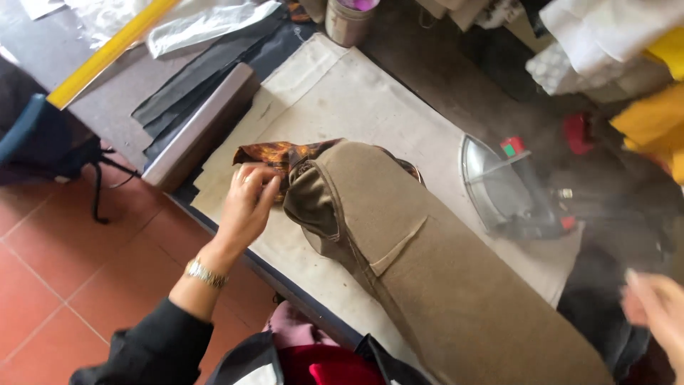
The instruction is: The person irons a brown garment with a patterned hem on a work table. They repeatedly smooth the fabric with their hands, reposition the garment, and press it with a steam iron, focusing on different sections including the hem and body.
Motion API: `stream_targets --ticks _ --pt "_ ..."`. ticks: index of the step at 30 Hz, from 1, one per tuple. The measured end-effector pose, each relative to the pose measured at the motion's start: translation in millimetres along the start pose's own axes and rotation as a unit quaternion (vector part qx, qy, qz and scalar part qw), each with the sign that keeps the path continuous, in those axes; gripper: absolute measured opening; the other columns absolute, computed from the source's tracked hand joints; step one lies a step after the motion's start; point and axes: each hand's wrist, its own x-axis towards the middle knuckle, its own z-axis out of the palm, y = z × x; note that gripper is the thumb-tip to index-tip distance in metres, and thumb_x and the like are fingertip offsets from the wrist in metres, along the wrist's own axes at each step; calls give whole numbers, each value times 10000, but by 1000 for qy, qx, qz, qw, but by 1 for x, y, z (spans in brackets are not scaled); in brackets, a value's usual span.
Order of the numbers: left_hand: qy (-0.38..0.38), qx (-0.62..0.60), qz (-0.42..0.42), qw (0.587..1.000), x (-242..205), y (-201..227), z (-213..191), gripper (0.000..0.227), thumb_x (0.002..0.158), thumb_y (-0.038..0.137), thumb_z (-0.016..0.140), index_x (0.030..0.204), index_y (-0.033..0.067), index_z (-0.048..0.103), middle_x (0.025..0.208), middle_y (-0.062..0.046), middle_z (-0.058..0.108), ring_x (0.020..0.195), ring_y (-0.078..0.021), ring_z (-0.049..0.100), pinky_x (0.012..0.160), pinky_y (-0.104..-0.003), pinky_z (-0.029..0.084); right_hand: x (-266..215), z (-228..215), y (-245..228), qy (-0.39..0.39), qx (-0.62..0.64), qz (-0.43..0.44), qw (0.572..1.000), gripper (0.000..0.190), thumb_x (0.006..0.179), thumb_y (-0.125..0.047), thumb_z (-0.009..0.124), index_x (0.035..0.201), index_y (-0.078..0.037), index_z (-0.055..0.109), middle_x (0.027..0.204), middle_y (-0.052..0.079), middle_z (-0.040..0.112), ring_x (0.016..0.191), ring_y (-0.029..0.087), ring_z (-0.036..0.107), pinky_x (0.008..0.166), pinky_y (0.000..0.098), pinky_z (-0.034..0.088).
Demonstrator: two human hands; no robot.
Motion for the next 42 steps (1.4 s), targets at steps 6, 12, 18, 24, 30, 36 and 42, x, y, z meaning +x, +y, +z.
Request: stream_targets --ticks 6,12,18,24,30,36,42 --pt "-74 18 82 994 65 -3 12 270 1002 279 502 1097 85 664 1039 -132 586 1009 -324 513 911 -442 362 -152 -19 69 99 58 173 978 474 1182 -257 553 1187 217 536 868 386 565 668 465 565 614 545 505" --pt "-219 9 110 970 97 -12 40 299 990 240 457 1127 60 653 1105 -132 651 1119 -271 528 1002 -382 267 -239 31 4 214 79 175 958 333 1076 -239 677 1091 86 605 848 206 600 707 224 556 578 376 522" --pt "-309 -112 -83 941 99 43 19 306 992 193 447 1069 -26 647 1123 -115 578 1093 -198 535 985 -328 367 -255 57 -60 223 29 262 938 393 935 -336 743 995 40 646 717 148 593 577 183 519 503 292 420" --pt "-338 -68 -38 938 104 22 23 219 968 60 439 1024 -4 640 1101 -111 568 1032 -235 557 930 -358 420 -263 73 -129 191 -2 301 934 302 967 -293 674 1005 6 676 938 86 652 885 197 575 781 347 423" --pt "-187 22 124 974 93 5 31 163 1026 31 420 986 -82 530 1011 -207 513 929 -343 508 863 -459 431 -272 95 -109 326 25 164 931 264 1108 -331 553 1072 -69 538 885 4 495 821 129 461 713 302 382" --pt "-40 -13 233 971 88 36 11 60 1032 -86 371 997 -84 420 1106 -241 384 951 -389 430 870 -493 380 -268 89 -104 414 22 69 907 241 1188 -277 530 1038 -89 513 897 3 462 841 138 419 742 311 344" --pt "39 35 372 927 126 74 -28 77 1003 -216 277 993 -166 335 1024 -322 360 952 -429 337 871 -550 286 -214 37 -192 299 390 123 862 507 801 -670 613 1088 -252 621 1009 -76 644 951 31 658 851 183 559"
